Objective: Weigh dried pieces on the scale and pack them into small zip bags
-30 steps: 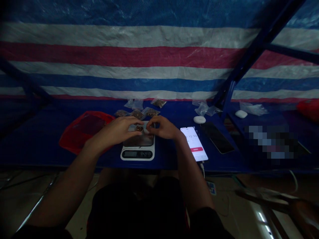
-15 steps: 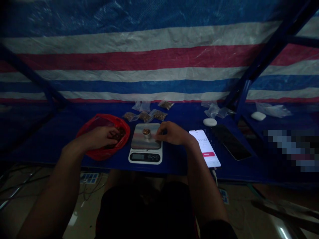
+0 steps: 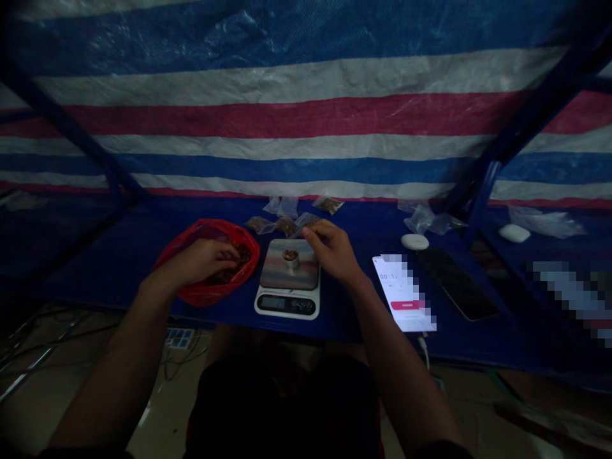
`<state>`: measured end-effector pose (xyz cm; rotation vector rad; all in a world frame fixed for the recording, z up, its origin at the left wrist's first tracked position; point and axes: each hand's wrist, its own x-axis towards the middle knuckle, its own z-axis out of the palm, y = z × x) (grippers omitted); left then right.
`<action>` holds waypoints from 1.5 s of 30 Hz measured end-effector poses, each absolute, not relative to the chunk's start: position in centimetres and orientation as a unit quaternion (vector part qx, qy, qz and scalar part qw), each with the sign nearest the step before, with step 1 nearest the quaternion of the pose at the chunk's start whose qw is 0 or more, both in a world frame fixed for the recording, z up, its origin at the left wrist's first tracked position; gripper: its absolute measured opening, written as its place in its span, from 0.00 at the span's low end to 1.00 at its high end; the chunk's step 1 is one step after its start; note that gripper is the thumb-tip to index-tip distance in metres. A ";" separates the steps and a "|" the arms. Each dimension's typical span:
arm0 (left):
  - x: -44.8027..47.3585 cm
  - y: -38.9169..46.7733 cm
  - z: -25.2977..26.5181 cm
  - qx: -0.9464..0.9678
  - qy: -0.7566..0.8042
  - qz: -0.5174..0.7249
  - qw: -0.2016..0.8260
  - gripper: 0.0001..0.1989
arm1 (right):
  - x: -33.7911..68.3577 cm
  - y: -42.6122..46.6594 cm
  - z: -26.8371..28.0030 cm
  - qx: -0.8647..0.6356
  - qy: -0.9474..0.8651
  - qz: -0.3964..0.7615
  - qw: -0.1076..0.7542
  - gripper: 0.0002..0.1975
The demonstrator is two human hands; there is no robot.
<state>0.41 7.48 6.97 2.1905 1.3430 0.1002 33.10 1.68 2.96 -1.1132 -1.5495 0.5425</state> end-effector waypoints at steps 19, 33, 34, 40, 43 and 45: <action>10.4 6.1 13.8 0.901 0.323 0.110 0.268 0.08 | 33.8 3.0 1.2 -0.522 -0.594 0.226 0.569 0.19; 13.2 5.4 12.6 0.935 0.289 0.041 0.200 0.11 | 33.7 3.2 0.9 -0.512 -0.607 0.217 0.568 0.20; 13.2 5.3 12.7 0.934 0.293 0.040 0.201 0.12 | 33.7 3.2 0.9 -0.510 -0.607 0.218 0.569 0.20; 13.4 5.3 12.6 0.927 0.305 0.073 0.206 0.09 | 33.6 3.2 0.9 -0.502 -0.606 0.222 0.576 0.17; 13.5 5.4 12.2 0.920 0.307 0.094 0.225 0.10 | 33.6 3.2 1.0 -0.500 -0.609 0.219 0.576 0.16; 13.4 5.4 11.8 0.916 0.307 0.104 0.236 0.10 | 33.6 3.2 1.0 -0.506 -0.608 0.219 0.572 0.17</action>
